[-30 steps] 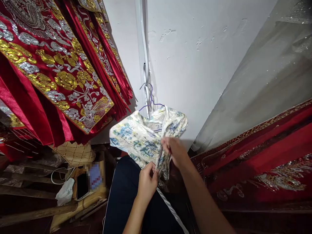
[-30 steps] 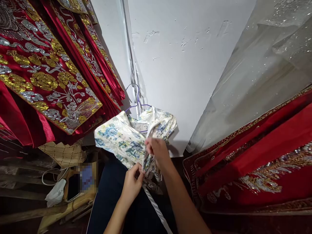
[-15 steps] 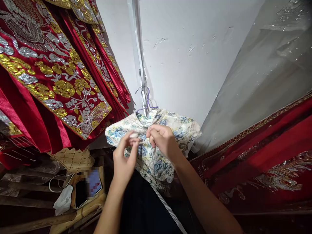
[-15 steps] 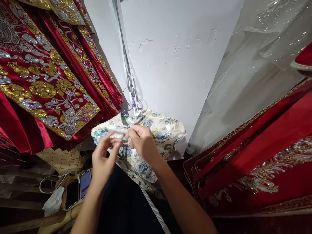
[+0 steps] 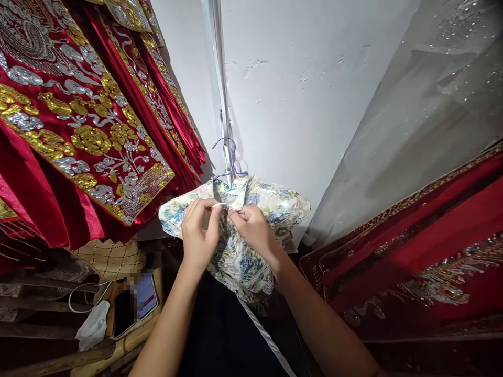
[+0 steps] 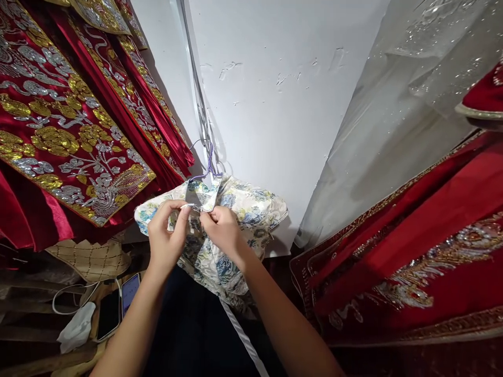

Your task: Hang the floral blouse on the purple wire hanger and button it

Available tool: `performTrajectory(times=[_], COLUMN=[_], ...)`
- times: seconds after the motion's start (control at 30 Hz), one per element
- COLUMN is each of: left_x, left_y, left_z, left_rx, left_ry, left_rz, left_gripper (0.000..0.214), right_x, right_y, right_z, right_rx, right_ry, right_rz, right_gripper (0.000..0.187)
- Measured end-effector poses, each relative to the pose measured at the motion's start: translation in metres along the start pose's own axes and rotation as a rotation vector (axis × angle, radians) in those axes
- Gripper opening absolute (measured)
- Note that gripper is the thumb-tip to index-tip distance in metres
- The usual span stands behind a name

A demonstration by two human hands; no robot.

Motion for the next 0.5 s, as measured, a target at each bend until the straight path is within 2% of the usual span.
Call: performTrajectory(times=[0.07, 0.13, 0.2, 0.27, 0.33, 0.37, 0.43, 0.5], left_x=[-0.008, -0.028, -0.054, -0.076, -0.083, -0.079, -0.06, -0.037], left_y=[0.004, 0.009, 0.009, 0.001, -0.015, -0.027, -0.059, -0.095], left_z=[-0.004, -0.016, -0.041, -0.078, -0.118, -0.135, -0.158, -0.164], left_rx=[-0.039, -0.096, -0.183, -0.306, -0.477, -0.593, -0.843, -1.022], left_ry=[-0.056, -0.11, -0.175, -0.328, -0.596, -0.724, -0.934, -1.06], left_rz=[0.117, 0.31, 0.506, 0.612, 0.59, 0.529, 0.424, 0.429], left_gripper=[0.015, 0.018, 0.019, 0.018, 0.014, 0.013, 0.013, 0.016], right_x=[0.002, 0.003, 0.004, 0.008, 0.015, 0.018, 0.023, 0.024], right_y=[0.002, 0.001, -0.008, -0.024, -0.045, -0.054, -0.071, -0.083], right_z=[0.009, 0.023, 0.043, 0.063, 0.077, 0.082, 0.087, 0.089], right_rx=[-0.005, 0.005, 0.052, 0.117, 0.164, 0.177, 0.186, 0.19], right_ry=[-0.054, -0.101, -0.091, 0.005, 0.129, 0.177, 0.239, 0.289], right_rz=[-0.014, -0.027, -0.058, -0.102, -0.143, -0.145, -0.133, -0.108], right_gripper=[0.03, 0.027, 0.026, 0.026, 0.026, 0.026, 0.026, 0.026])
Point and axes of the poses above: each hand's wrist, its own y-axis towards the middle knuckle, its own x-axis out of the palm, z = x × y, the point moved 6 cm from there along y, towards the middle knuckle, and after that the axes turned 2 degrees about y, right-handed, at the moved point
